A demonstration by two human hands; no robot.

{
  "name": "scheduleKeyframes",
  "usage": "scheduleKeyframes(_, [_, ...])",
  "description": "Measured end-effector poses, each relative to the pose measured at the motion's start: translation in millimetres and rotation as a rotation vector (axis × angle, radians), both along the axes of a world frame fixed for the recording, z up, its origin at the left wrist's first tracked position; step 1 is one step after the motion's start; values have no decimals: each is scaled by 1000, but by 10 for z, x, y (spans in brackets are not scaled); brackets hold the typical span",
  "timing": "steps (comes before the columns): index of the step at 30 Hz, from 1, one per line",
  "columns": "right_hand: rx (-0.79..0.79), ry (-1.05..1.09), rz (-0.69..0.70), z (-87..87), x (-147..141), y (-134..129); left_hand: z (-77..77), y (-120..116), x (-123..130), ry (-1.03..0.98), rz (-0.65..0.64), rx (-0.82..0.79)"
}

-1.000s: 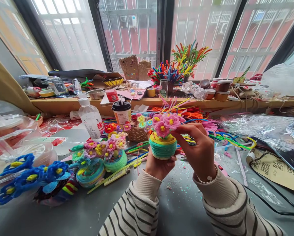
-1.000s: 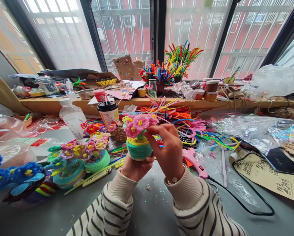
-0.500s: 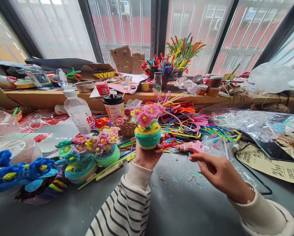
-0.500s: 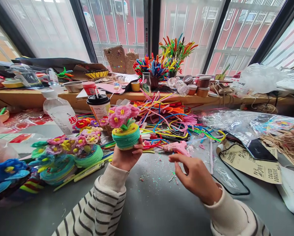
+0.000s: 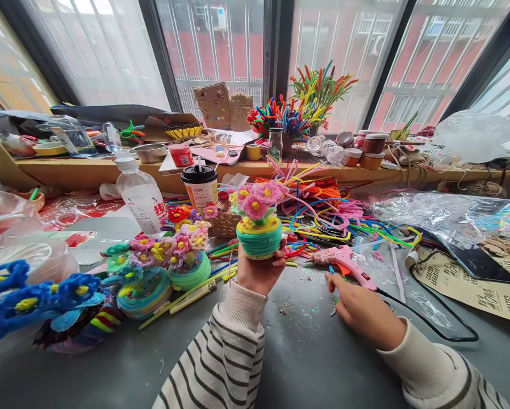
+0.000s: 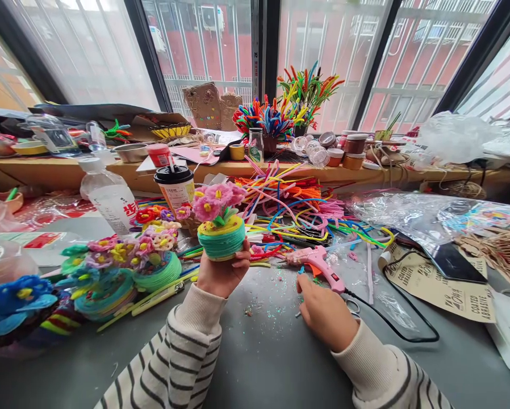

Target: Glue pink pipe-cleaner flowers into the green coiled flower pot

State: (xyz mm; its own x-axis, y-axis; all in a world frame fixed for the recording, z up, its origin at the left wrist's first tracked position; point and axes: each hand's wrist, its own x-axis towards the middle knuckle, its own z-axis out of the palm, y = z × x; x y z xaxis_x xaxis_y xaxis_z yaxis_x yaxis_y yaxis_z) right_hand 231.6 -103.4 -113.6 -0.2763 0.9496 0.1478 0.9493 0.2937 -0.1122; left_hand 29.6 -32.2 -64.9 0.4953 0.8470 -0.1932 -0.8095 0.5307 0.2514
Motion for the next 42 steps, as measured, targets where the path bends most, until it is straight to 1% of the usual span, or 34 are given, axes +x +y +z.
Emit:
scheduleKeyframes(3, [1,-4,72,-69,32,-26,7,0,8,5,-3,6])
scheduleKeyframes(6, [51,26,129,-133,33,-83,8,-3,11,10,-9,14])
scheduleKeyframes(8, [88,43,131,-132,-2,-112,2,-2,8,10,-13,19])
scheduleKeyframes(10, [96,39,135,-96,-61,-129,-9,1,3,7,-14,28])
scheduleKeyframes(14, [31,3,157,-10,-189,-152,-25,9,-1,1,-5,38])
scheduleKeyframes(17, [-76,41,129,38,-252,-183,-20,6,2,31,2,26])
scheduleKeyframes(19, [-173,204,130,88,-273,-193,-11,-2,6,45,8,26])
scheduleKeyframes(20, [-236,347,124,120,-278,-189,-6,-7,9,48,14,27])
scheduleKeyframes(22, [-416,733,86,192,-276,-161,4,-14,13,48,31,25])
scheduleKeyframes(24, [-628,1144,36,263,-259,-115,11,-17,15,51,43,16])
scheduleKeyframes(26, [-790,1452,12,327,-236,-75,16,-14,15,51,43,8])
scheduleKeyframes(28, [-862,1626,8,391,-217,-54,21,-11,14,54,34,8])
scheduleKeyframes(30, [-876,1707,-11,466,-214,-46,26,-12,15,60,24,17])
scheduleKeyframes(32, [-832,1734,-40,561,-238,-23,28,-17,20,67,11,28])
scheduleKeyframes(33, [-784,1728,-65,615,-259,3,26,-21,24,68,4,33])
scheduleKeyframes(34, [-719,1713,-87,673,-287,41,23,-25,28,65,-3,39])
scheduleKeyframes(36, [-538,1670,-104,791,-359,156,12,-31,35,57,-17,49])
scheduleKeyframes(39, [-222,1600,-54,940,-494,380,-9,-28,35,41,-28,58])
scheduleKeyframes(40, [-140,1580,-29,976,-543,451,-15,-25,32,38,-36,61])
scheduleKeyframes(42, [-37,1540,22,1023,-638,564,-27,-18,26,34,-53,72])
